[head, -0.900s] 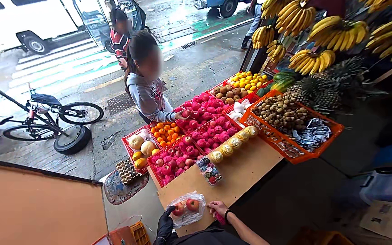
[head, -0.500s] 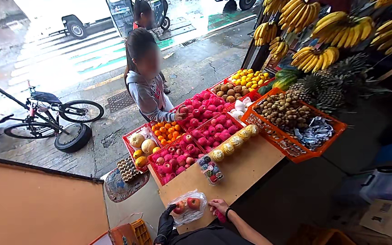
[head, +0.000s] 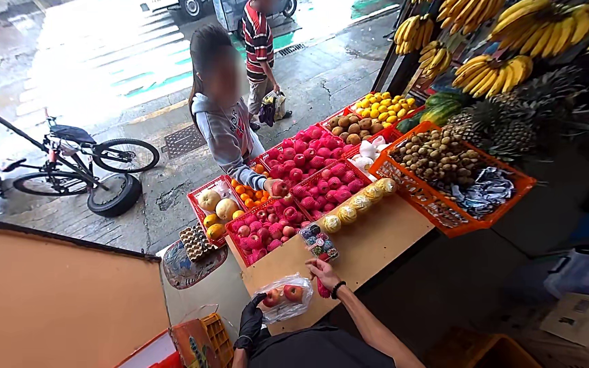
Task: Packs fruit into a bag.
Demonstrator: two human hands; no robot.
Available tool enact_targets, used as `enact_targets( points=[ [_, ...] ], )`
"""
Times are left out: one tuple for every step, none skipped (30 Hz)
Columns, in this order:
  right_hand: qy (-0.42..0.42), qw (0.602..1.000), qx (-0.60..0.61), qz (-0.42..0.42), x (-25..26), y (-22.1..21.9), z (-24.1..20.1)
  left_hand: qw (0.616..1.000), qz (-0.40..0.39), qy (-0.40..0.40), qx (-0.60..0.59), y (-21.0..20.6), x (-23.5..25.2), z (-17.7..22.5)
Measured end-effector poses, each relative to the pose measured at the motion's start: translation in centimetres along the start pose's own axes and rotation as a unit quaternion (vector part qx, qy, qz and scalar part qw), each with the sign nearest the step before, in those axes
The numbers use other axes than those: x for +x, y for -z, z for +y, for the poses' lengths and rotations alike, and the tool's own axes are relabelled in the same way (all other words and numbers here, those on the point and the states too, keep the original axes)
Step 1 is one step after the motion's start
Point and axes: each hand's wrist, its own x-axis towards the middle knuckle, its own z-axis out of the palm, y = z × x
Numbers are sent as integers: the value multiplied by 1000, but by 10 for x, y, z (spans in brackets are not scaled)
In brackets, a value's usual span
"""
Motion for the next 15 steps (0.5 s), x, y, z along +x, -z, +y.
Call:
enact_targets(
  points=[
    [29, 998, -49, 12, 8, -2, -25, 1000, -1, 4, -1, 0, -1, -1],
    [47, 992, -114, 33, 18, -3, -48, 1000, -4, 6, 1, -2, -2, -2],
    [64, 978, -192, 58, 29, -3, -69, 1000, -9, 6, 2, -3, -2, -1],
    [82, 958, -263, 78, 39, -4, -88, 1000, -11, 3, 2, -4, -2, 0],
    [94, 938, -322, 89, 48, -5, -106, 1000, -11, 1, 0, -4, -3, 1],
    [96, 919, -371, 90, 56, -7, -123, 1000, -10, -2, -2, -4, -3, 1],
    [87, 903, -412, 85, 63, -9, -138, 1000, -8, -4, -3, -2, -3, 2],
    [77, 894, -435, 80, 71, -12, -150, 1000, -6, -6, -3, -1, -3, 1],
    [73, 892, -439, 79, 79, -15, -157, 1000, -2, -9, -2, 0, -3, -1],
    [71, 895, -434, 79, 86, -17, -159, 1000, 1, -10, -2, 1, -4, -4],
    [66, 900, -422, 82, 93, -20, -158, 1000, 5, -7, -3, 1, -5, -6],
    [59, 904, -415, 83, 98, -24, -158, 1000, 8, -3, -7, 1, -5, -6],
    [49, 906, -414, 80, 102, -28, -159, 1000, 10, -1, -12, 2, -5, -7],
    [41, 904, -418, 73, 105, -33, -160, 1000, 10, 2, -15, 2, -5, -8],
    [33, 900, -430, 66, 108, -39, -162, 1000, 11, 6, -18, 1, -5, -10]
  ],
)
